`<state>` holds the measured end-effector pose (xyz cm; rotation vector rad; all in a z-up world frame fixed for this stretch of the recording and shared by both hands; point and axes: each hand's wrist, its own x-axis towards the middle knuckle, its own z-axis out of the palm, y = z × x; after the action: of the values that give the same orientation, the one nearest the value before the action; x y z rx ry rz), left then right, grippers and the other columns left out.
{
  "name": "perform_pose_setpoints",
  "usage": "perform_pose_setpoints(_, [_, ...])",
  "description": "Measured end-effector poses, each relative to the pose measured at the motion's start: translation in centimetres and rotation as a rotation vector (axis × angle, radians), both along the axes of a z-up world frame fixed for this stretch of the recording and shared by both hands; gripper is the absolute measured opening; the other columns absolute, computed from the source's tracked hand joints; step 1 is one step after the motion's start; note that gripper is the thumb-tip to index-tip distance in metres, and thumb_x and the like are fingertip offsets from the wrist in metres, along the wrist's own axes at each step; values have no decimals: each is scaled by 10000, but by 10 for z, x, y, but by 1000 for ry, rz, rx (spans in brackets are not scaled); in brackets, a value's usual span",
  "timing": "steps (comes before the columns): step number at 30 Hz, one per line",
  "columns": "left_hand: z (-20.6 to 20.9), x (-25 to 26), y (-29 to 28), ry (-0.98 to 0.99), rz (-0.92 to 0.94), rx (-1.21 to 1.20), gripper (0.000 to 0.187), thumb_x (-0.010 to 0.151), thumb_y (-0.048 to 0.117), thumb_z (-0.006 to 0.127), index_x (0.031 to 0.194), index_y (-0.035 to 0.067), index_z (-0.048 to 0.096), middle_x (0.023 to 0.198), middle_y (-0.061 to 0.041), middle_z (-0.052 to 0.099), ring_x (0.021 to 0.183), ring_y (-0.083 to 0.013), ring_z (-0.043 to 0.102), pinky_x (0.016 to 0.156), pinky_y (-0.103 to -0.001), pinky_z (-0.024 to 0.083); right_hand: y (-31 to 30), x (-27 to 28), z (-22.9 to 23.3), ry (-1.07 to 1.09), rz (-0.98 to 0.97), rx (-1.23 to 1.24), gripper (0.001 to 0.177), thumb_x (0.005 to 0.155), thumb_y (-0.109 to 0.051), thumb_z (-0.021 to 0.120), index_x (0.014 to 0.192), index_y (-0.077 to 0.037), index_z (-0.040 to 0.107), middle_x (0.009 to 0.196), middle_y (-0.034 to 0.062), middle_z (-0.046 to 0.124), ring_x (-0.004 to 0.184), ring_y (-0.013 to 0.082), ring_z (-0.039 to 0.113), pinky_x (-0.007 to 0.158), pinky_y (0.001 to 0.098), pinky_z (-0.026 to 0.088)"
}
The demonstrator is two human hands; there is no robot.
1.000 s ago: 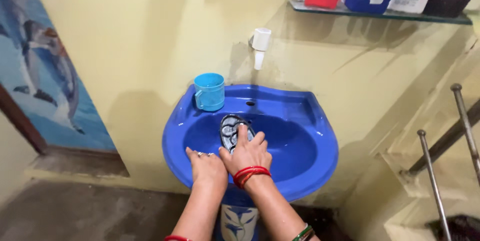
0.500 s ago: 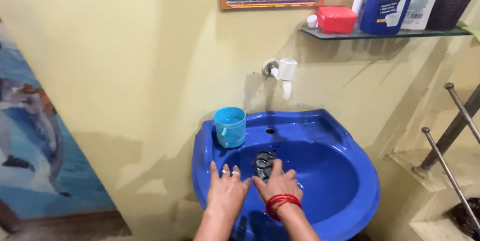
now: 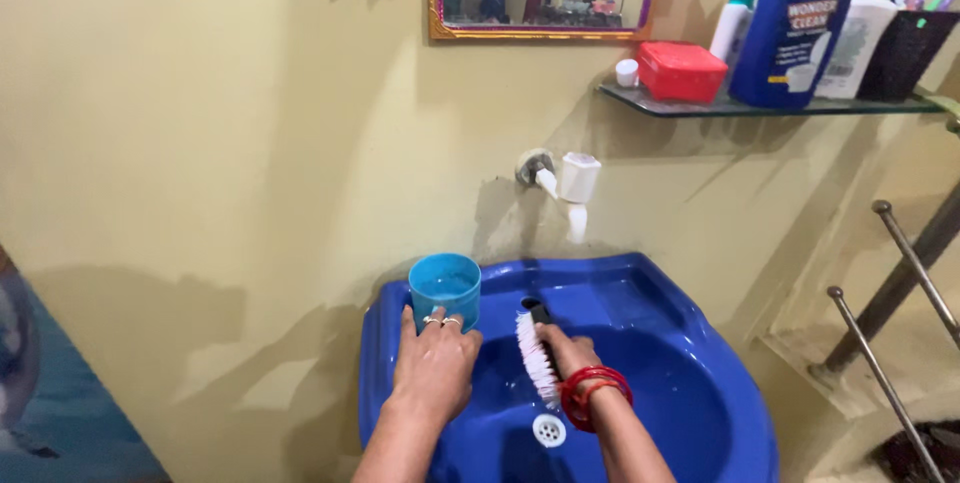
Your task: The person scrubs a blue pedestal sink with a brush, rinses the brush and a cup, and continues scrubbing the basin and faucet area. The person repeatedly wets the brush and cup from the tap and scrubs different parts of the sink surface.
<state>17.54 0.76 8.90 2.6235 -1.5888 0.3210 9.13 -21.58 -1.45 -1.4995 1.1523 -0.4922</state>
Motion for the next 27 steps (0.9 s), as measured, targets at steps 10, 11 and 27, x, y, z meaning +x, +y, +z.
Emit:
perform_pose_setpoints(10, [7,59,-73,4,-179,89,312,865,63,661,1161,144,718,1373,-132,599,1405,-336,457,1174,-631,286,-39,11,-29,-298,-188,693,586,880,-693,519,855,-120,640,664,66,627,548,257,592,544,408,513])
perform_pose_setpoints(11, [7,68,-81,5,-195,116,329,876,71,656,1192,144,707,1395,-128,588,1420,-331,447,1185,-624,280,-41,14,-34,-338,-247,717,569,897,-680,506,894,-130,653,709,65,646,603,262,621,594,431,545])
perform_pose_setpoints(27, [-11,169,-99,362,-231,348,1000,829,515,804,1592,182,249,1699,-147,26,1576,-428,-79,1141,-793,163,-10,133,-160,-95,-1010,435,734,906,-669,539,1390,-122,460,1198,205,611,964,391,640,724,511,530])
